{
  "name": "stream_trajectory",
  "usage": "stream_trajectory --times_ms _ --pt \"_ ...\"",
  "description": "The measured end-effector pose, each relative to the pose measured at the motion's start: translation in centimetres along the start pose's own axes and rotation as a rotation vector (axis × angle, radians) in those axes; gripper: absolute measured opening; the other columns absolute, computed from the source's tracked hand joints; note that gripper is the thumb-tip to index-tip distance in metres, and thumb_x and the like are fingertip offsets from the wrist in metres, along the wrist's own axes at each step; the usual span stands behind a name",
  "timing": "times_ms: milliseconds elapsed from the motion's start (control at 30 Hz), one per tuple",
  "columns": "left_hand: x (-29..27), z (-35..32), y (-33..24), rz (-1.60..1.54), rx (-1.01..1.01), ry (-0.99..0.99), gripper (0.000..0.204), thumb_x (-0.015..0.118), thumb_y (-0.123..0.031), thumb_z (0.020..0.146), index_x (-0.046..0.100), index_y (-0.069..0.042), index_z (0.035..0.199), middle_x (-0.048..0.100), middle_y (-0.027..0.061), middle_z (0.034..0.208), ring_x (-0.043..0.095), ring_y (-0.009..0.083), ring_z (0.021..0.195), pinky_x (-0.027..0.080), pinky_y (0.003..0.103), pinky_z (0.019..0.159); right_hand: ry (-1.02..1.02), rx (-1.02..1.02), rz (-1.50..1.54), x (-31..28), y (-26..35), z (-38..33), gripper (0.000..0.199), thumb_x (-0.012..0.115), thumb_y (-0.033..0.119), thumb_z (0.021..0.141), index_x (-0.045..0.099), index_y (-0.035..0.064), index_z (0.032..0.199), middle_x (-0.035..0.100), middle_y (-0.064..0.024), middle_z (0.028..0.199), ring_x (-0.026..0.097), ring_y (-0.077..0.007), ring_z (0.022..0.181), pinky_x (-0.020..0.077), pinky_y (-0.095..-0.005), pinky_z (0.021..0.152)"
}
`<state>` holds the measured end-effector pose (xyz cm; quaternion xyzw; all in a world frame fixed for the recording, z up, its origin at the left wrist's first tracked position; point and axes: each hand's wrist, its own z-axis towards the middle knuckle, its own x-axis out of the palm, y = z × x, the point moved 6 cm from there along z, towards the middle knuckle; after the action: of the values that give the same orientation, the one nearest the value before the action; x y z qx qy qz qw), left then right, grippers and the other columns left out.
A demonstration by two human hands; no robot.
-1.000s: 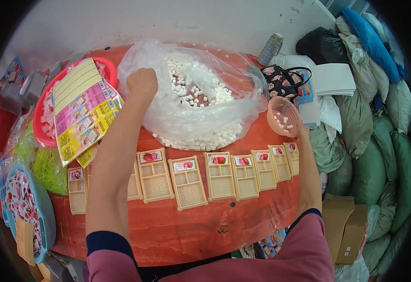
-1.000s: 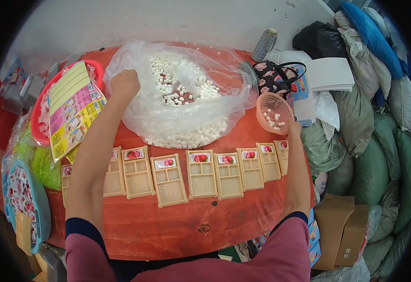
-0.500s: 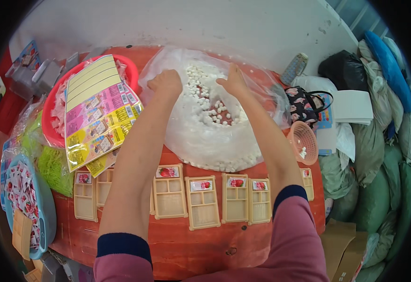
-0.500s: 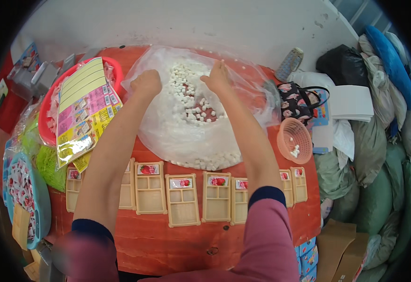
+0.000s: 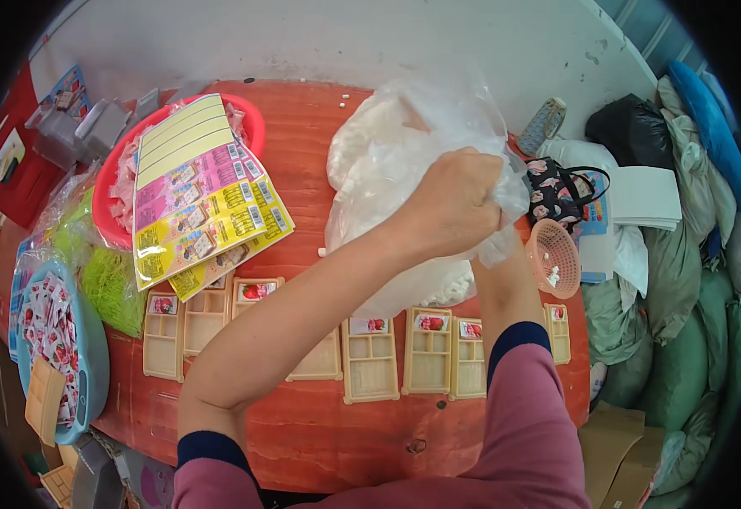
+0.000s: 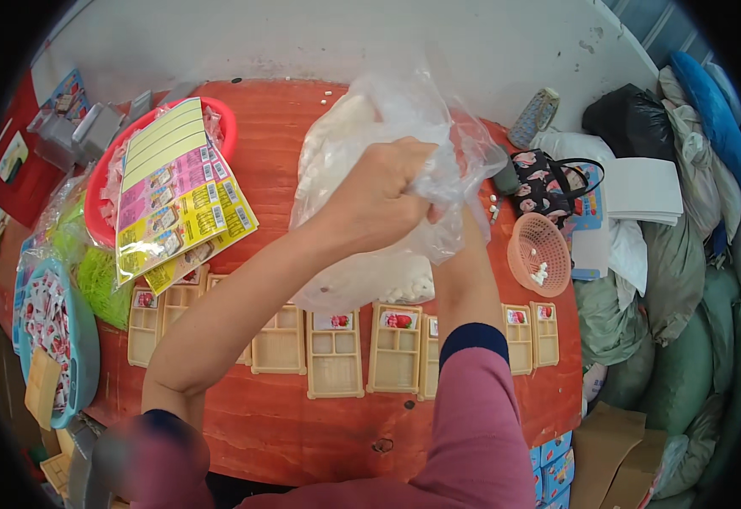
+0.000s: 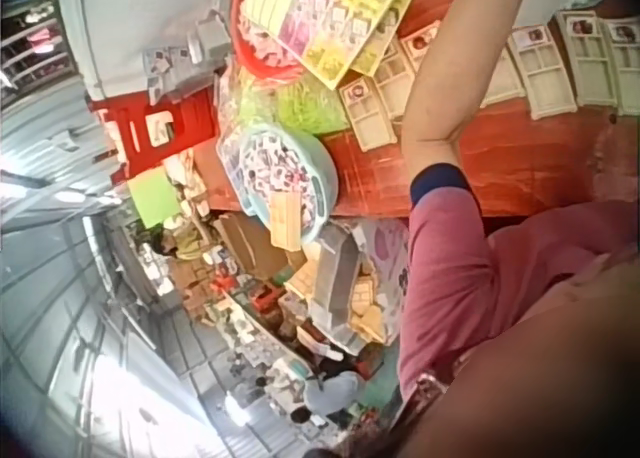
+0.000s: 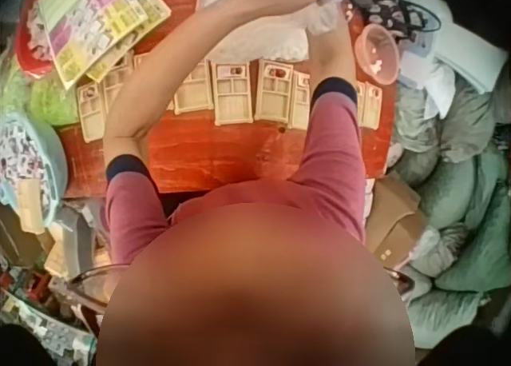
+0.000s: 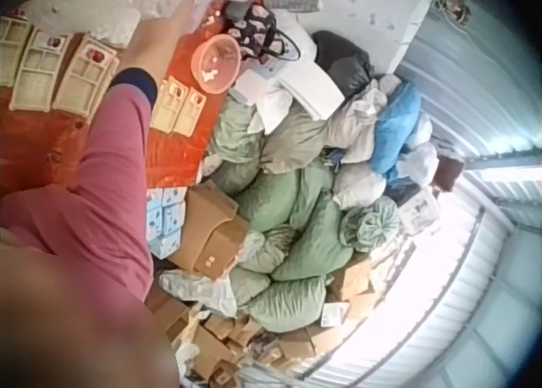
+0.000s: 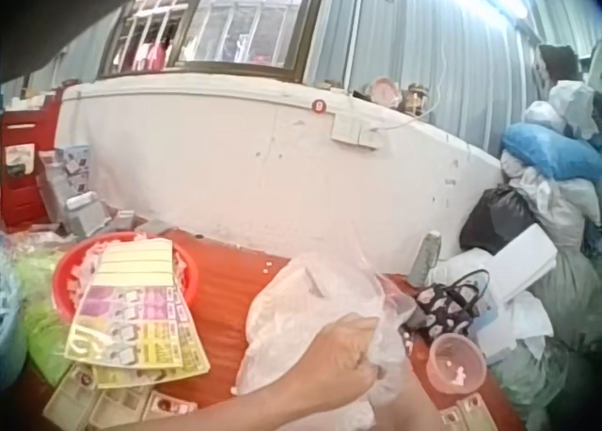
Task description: Assembling toy kits by placing stickers, plastic components, and foam pieces into plastic trays.
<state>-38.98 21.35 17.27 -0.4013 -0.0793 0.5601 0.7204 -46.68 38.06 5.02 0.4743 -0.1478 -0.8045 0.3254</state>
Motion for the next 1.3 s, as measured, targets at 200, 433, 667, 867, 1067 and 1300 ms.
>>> stream_trajectory --times_ms 200,433,667,867,1067,1300 --pt "-4.5 -1.6 -2.5 0.714 -0.024 -0.139 0.048 0.068 -0.022 0.063 0.055 -0.006 0.106 0.053 0.0182 0.096 0.051 0.0322 0.092 0.040 0.044 0.075 -0.084 -0.025 0.336 -3.8 1.8 8.1 0.059 0.065 0.020 0.075 0.033 0.0067 0.122 0.033 -0.0172 0.122 0.034 -0.0318 0.112 0.0394 -0.0452 0.089" --pt "-0.4 -1.3 4.2 1.396 -0.064 -0.164 0.064 0.051 -0.008 0.080 0.031 -0.034 0.134 0.028 0.0074 0.140 0.027 0.0348 0.128 0.029 0.065 0.088 -0.224 -0.041 0.664 -9.0 2.1 23.0 0.045 0.063 0.020 0.077 0.042 0.0044 0.113 0.044 -0.0122 0.113 0.043 -0.0272 0.103 0.0433 -0.0429 0.084" --pt "-9.2 -1.3 10.5 1.753 -0.063 -0.130 0.044 0.042 -0.013 0.086 0.041 -0.019 0.129 0.042 0.0083 0.131 0.034 0.0317 0.125 0.032 0.057 0.092 -0.266 -0.102 1.084 -9.2 5.5 18.0 0.032 0.061 0.019 0.079 0.051 0.0021 0.105 0.056 -0.0071 0.103 0.052 -0.0225 0.094 0.0473 -0.0405 0.079" --pt "-12.2 -2.2 12.1 1.454 -0.593 -0.029 0.038 0.041 -0.013 0.086 0.043 -0.011 0.125 0.047 0.0105 0.122 0.042 0.0277 0.118 0.037 0.045 0.091 0.348 0.255 -0.201 -3.5 4.1 9.2 0.042 0.052 0.041 0.084 0.062 0.0036 0.101 0.063 -0.0164 0.094 0.058 -0.0282 0.084 0.0461 -0.0367 0.078" --pt "-9.1 -2.7 10.0 1.422 -0.331 -0.090 0.053 0.051 -0.004 0.077 0.038 -0.009 0.128 0.044 0.0132 0.126 0.042 0.0302 0.118 0.035 0.046 0.095 0.597 -0.063 -0.252 -0.8 5.7 -3.7 0.043 0.044 0.044 0.088 0.065 0.0083 0.098 0.063 -0.0165 0.094 0.059 -0.0333 0.087 0.0446 -0.0401 0.078" --pt "2.4 -5.3 3.6 1.165 -0.007 0.321 0.059 0.051 -0.036 0.085 0.033 -0.009 0.134 0.043 0.0118 0.132 0.033 0.0302 0.127 0.021 0.048 0.105 0.074 0.038 0.198 -10.8 1.3 -10.2 0.028 0.050 0.024 0.088 0.063 0.0025 0.101 0.065 -0.0119 0.089 0.060 -0.0184 0.084 0.0443 -0.0325 0.078"
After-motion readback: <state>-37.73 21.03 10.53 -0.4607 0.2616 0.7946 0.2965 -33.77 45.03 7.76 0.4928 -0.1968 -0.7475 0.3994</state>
